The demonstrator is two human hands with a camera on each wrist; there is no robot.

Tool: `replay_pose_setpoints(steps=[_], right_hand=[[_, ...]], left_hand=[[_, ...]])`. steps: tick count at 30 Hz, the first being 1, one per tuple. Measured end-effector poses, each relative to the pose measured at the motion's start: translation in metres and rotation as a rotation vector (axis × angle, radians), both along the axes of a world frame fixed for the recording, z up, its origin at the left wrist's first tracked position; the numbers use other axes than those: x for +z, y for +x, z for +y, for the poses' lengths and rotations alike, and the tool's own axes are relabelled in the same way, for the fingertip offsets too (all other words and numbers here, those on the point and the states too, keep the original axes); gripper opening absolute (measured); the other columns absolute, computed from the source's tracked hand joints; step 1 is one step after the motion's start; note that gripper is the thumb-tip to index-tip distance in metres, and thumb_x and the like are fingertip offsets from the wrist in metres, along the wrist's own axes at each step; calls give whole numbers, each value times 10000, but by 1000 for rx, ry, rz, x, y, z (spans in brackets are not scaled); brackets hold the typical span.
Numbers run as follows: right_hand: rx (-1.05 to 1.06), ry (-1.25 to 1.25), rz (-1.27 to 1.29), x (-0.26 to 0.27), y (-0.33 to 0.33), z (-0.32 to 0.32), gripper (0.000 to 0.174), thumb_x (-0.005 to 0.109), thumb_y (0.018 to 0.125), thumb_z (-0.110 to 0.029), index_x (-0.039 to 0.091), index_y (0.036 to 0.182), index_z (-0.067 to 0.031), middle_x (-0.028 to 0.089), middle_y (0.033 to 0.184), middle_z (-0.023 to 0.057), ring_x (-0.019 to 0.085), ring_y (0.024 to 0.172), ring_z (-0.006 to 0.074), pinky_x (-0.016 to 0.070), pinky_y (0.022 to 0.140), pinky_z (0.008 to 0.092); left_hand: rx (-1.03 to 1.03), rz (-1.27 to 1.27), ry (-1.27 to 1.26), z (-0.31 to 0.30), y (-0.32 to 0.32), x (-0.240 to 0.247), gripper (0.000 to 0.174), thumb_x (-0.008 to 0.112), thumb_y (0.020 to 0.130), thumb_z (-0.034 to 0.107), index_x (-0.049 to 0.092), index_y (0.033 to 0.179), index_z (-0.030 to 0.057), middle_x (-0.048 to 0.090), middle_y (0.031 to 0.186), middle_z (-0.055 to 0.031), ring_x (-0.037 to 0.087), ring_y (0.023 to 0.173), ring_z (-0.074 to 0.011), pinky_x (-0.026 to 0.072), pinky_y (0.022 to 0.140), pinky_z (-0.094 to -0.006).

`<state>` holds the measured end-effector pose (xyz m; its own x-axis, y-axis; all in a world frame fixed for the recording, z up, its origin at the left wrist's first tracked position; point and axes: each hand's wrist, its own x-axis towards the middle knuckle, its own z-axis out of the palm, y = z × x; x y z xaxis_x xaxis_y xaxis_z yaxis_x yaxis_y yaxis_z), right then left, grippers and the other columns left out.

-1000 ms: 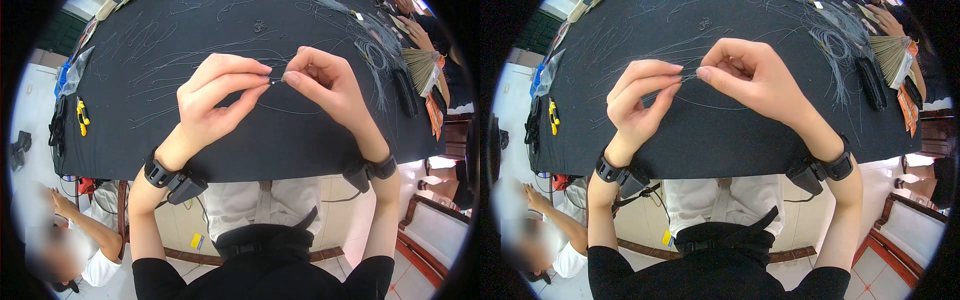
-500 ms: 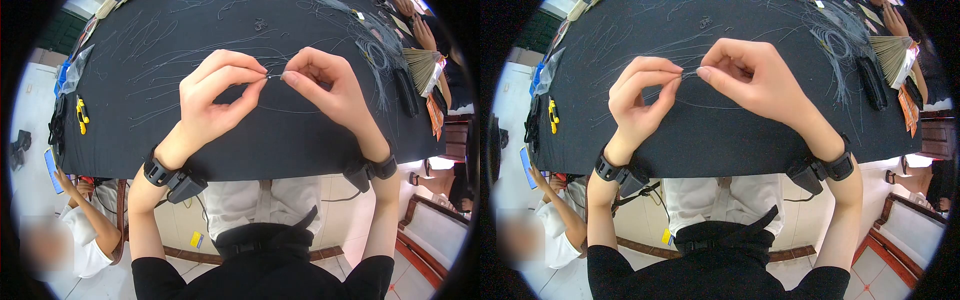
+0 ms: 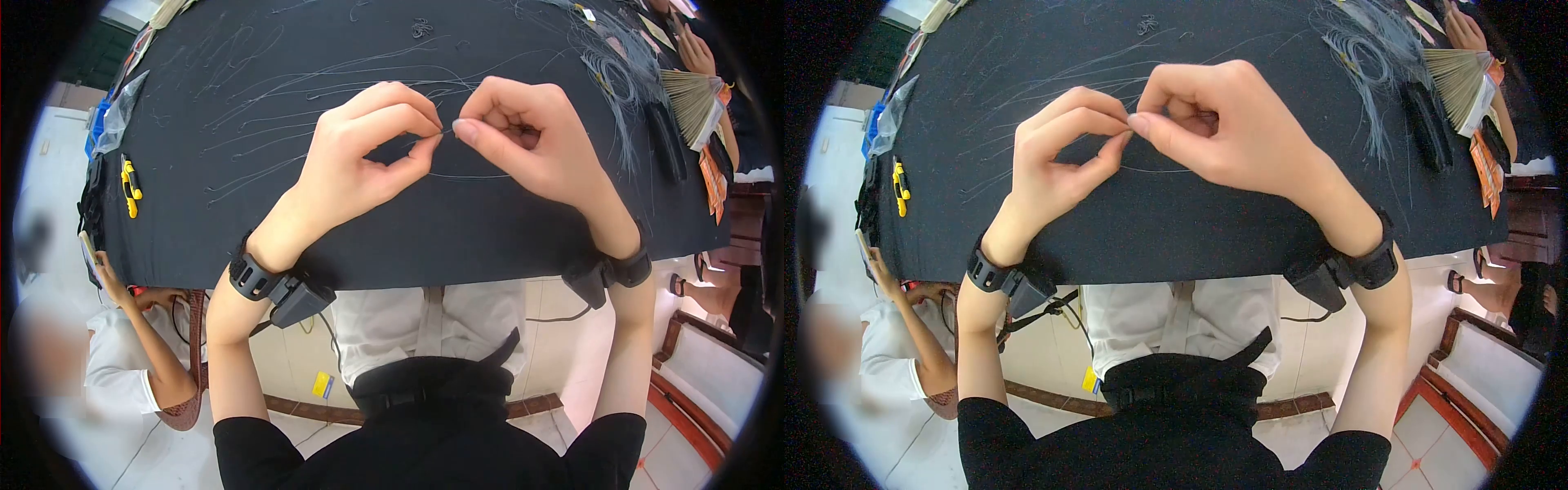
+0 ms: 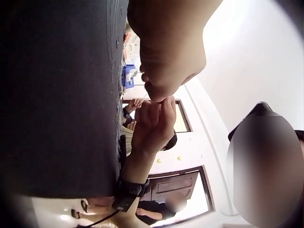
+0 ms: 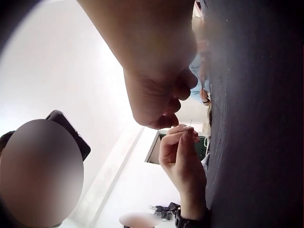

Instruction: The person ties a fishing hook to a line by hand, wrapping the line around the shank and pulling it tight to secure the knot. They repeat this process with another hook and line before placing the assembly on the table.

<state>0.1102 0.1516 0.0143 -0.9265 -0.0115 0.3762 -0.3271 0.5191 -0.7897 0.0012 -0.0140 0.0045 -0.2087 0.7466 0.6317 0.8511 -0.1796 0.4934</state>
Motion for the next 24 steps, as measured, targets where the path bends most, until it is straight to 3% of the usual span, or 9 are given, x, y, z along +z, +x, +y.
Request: replay_pose_setpoints(steps=[13, 16, 21, 24], right_hand=[[-73, 25, 24, -10, -6, 1, 157, 604, 806, -143, 565, 734, -9, 394, 467, 4, 329, 430, 61, 260, 410, 229], [-38, 18, -20, -10, -5, 1, 97, 570, 828, -86, 567, 785, 1, 410, 526, -50, 318, 477, 5, 223, 430, 194], [-62, 16, -25, -11, -6, -2, 136, 594, 815, -130, 578, 766, -4, 410, 484, -16, 330, 439, 38, 251, 412, 215], [-72, 3, -45, -12, -5, -5, 152, 608, 804, -150, 586, 755, -7, 411, 463, 3, 341, 421, 55, 271, 403, 226]], left_hand=[[-117, -48, 49, -3, 1, 4, 134, 649, 633, -51, 598, 729, 27, 608, 782, -57, 599, 680, -175, 486, 593, -244], [-107, -64, 70, -3, 0, 4, 134, 655, 638, -51, 609, 741, 21, 615, 788, -65, 604, 683, -172, 484, 593, -239], [-50, -92, 112, -3, -1, 1, 129, 658, 646, -47, 622, 751, 19, 623, 798, -67, 610, 687, -163, 482, 594, -233], [-59, -104, 33, -8, -2, 4, 135, 618, 706, -99, 619, 825, -33, 605, 889, -120, 588, 792, -166, 478, 691, -247]])
